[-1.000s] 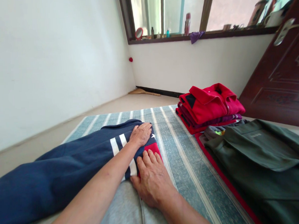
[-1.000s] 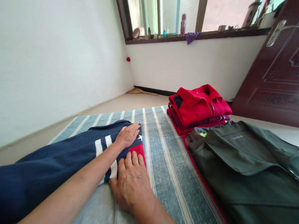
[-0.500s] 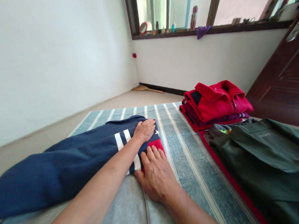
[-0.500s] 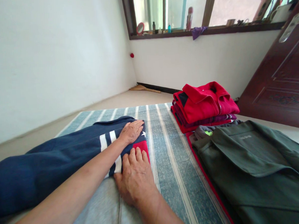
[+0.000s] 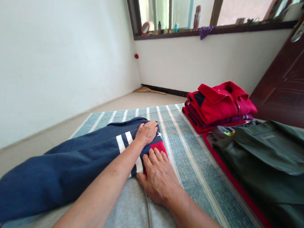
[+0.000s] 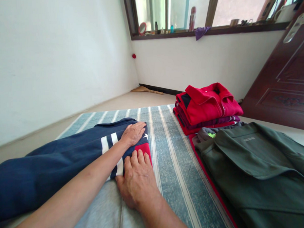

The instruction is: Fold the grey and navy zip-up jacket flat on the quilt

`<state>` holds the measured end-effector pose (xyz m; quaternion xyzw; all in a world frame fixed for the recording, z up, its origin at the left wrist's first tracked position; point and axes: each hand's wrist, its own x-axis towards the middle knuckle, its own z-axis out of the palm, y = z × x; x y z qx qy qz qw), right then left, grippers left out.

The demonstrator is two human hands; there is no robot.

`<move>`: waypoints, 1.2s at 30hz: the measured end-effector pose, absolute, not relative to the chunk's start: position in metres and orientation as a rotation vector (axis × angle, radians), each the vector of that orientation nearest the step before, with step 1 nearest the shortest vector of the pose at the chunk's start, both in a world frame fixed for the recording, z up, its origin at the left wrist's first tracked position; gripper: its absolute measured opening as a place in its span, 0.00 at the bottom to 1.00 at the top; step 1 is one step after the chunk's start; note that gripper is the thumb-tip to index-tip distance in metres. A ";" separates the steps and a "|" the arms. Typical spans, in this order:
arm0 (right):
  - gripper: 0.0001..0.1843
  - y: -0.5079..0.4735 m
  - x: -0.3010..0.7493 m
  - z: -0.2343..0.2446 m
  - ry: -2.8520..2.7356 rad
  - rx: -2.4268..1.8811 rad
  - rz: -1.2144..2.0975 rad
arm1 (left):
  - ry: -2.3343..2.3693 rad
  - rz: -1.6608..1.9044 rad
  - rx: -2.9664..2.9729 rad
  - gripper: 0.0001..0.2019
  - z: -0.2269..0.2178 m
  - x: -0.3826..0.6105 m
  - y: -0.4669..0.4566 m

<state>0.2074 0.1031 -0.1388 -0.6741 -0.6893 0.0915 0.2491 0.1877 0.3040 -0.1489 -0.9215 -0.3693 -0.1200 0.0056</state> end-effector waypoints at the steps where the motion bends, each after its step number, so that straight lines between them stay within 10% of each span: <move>1: 0.27 0.103 0.207 -0.139 -1.877 -1.835 0.246 | -1.158 -0.374 -2.885 0.17 -0.149 0.188 0.304; 36: 0.28 0.103 0.204 -0.142 -1.845 -1.834 0.282 | -1.059 -0.263 -2.934 0.18 -0.115 0.170 0.280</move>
